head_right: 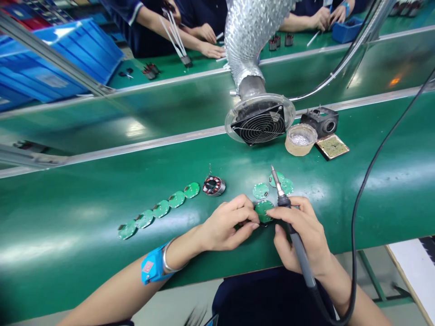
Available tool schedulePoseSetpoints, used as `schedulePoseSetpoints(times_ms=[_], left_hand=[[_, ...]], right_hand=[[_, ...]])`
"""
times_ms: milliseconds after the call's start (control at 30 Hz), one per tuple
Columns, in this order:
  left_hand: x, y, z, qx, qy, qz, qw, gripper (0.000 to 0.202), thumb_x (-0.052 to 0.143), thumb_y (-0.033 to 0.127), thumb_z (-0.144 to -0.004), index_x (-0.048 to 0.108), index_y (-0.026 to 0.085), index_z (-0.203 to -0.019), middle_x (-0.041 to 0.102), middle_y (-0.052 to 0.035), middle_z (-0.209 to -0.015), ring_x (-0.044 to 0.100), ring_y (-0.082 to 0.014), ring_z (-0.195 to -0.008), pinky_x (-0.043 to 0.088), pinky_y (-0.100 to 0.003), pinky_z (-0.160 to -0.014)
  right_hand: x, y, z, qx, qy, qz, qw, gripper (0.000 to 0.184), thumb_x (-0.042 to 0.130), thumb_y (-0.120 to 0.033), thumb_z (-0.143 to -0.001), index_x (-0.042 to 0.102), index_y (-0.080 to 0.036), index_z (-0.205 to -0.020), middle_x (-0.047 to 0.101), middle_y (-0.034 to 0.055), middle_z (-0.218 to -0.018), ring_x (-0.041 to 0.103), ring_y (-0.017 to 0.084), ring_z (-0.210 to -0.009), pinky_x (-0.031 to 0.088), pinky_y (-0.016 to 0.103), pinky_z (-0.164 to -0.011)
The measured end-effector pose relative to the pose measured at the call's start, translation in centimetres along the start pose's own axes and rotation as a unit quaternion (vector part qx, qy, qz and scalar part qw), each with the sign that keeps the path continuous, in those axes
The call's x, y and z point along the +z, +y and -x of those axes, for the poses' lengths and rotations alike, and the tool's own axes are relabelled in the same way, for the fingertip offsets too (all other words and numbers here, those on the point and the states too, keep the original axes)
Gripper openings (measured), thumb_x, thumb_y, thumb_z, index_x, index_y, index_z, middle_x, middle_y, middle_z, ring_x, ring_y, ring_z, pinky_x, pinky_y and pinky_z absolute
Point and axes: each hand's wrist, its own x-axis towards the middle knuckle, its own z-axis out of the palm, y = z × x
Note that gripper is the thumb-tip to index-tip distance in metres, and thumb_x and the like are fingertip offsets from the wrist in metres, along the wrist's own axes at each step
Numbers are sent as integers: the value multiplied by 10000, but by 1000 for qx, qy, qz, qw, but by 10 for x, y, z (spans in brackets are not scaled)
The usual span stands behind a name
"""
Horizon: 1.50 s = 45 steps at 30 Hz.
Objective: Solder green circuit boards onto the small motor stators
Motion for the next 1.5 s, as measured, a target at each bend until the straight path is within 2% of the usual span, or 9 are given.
schedulePoseSetpoints(times_ms=[267, 400, 533, 667, 800, 900, 1033, 1300, 1500], left_hand=[[4, 1, -3, -29, 21, 93, 995, 68, 522, 162, -854, 586, 153, -834, 523, -31, -792, 512, -104, -659, 468, -198, -554], [9, 0, -3, -66, 48, 120, 989, 59, 552, 181, -839, 571, 150, -792, 506, -28, -804, 495, -79, -606, 458, -168, -493], [10, 3, -3, -55, 57, 84, 993, 50, 564, 159, -828, 596, 148, -791, 513, -22, -794, 493, -69, -587, 455, -159, -488], [10, 6, -3, -65, 61, 45, 995, 47, 568, 155, -815, 609, 157, -792, 532, -21, -803, 497, -67, -582, 456, -161, -496], [11, 7, -3, -77, 66, 30, 994, 56, 564, 162, -807, 608, 163, -773, 551, -21, -798, 496, -61, -560, 456, -164, -504], [11, 7, -3, -74, 70, 31, 994, 59, 561, 166, -807, 607, 163, -770, 561, -25, -797, 496, -63, -555, 452, -165, -495], [12, 7, -4, -73, 75, 38, 994, 59, 560, 156, -807, 606, 157, -770, 548, -21, -789, 497, -63, -559, 448, -161, -487], [13, 8, -4, -71, 84, 32, 993, 37, 577, 129, -790, 601, 150, -771, 530, -5, -783, 480, -44, -533, 421, -148, -470], [13, 9, -4, -68, 88, 29, 993, 50, 572, 106, -777, 600, 146, -765, 526, -1, -777, 471, -39, -528, 412, -142, -463]], right_hand=[[9, -4, -2, -49, 15, 17, 999, 326, 590, -21, -818, 582, -218, -1078, 699, 7, -833, 631, 156, -751, 526, 353, -781], [13, -1, 2, -62, 12, 63, 996, 300, 607, -23, -807, 636, -219, -1033, 694, 7, -788, 632, 173, -795, 522, 349, -782], [0, -2, 8, -43, 37, 26, 998, 440, 590, 39, -791, 632, -239, -1130, 729, 26, -939, 647, 186, -896, 534, 349, -790], [-25, -13, 13, -5, 22, -6, 1000, 538, 584, -11, -810, 570, -240, -1297, 688, 33, -897, 646, 177, -776, 538, 332, -671], [-45, -27, 14, 14, -20, 0, 1000, 382, 530, -81, -821, 648, -182, -1171, 642, 51, -809, 625, 167, -661, 497, 296, -528], [-47, -31, 15, 17, -20, 11, 1000, 306, 508, -109, -813, 663, -181, -1067, 658, 54, -757, 633, 187, -639, 475, 305, -483], [-43, -29, 16, 33, -37, -7, 999, 274, 517, -110, -804, 656, -180, -1029, 626, 32, -723, 606, 164, -597, 464, 301, -497], [-42, -30, 16, 27, -48, -15, 998, 263, 516, -82, -801, 652, -141, -1018, 622, 55, -757, 602, 166, -628, 455, 316, -531], [-46, -33, 7, 7, -46, 18, 999, 252, 503, -65, -795, 652, -169, -970, 665, 63, -774, 653, 194, -680, 486, 321, -551]])
